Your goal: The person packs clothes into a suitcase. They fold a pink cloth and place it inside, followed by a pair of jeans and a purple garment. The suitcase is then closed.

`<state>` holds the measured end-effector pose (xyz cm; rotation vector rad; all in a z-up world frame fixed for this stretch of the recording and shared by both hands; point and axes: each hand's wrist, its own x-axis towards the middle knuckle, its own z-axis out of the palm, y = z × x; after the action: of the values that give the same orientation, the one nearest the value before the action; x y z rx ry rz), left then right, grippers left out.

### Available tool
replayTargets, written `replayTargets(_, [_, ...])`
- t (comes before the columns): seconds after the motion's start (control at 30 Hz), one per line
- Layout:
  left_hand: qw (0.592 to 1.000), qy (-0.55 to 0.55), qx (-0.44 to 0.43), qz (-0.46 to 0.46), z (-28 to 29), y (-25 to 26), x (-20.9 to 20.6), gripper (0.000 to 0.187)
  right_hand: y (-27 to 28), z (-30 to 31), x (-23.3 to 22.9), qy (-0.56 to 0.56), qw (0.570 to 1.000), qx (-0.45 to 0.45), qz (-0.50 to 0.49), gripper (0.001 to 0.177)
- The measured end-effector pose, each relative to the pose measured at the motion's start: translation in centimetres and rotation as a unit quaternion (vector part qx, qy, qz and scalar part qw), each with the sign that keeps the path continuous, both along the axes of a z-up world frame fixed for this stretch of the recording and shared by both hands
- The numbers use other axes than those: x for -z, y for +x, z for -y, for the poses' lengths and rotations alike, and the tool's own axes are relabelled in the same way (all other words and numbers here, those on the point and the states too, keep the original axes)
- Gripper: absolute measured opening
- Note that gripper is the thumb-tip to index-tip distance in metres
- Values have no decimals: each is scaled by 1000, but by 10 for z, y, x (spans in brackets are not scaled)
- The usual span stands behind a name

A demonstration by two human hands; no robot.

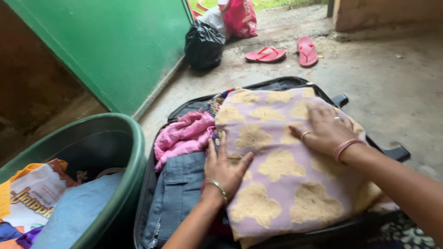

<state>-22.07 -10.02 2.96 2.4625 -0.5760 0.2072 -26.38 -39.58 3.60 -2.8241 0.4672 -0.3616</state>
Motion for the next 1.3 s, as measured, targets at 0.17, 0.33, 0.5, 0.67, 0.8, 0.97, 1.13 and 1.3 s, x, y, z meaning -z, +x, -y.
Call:
replayTargets(0.17, [999, -44, 5, 3, -6, -1, 6, 103, -19, 24, -13, 84, 985, 106, -103, 103])
replayTargets(0.33, [996, -50, 6, -69, -7, -7, -6, 101, -26, 14, -16, 95, 986, 104, -90, 96])
replayTargets(0.5, [993, -27, 9, -117, -1, -10, -8, 100, -17, 9, -6, 66, 994, 53, -68, 105])
replayTargets(0.67, [996, -50, 69, -23, 13, -15, 5, 100, -11, 1, 0, 20, 992, 72, -99, 105])
replayTargets(0.8, [996, -38, 50, -61, 9, -15, 8, 100, -10, -5, 8, -9, 989, 96, -112, 107])
replayTargets(0.97, [994, -45, 60, -80, 3, -9, -1, 106, -17, 8, 18, 10, 997, 66, -44, 107])
replayTargets(1.13, [996, 34, 54, -61, 1, -20, -27, 109, -30, 10, 12, -15, 999, 28, 35, 95])
replayTargets(1.3, [943, 162, 274, 98, 11, -71, -22, 125, -32, -14, 16, 2, 997, -52, 55, 90])
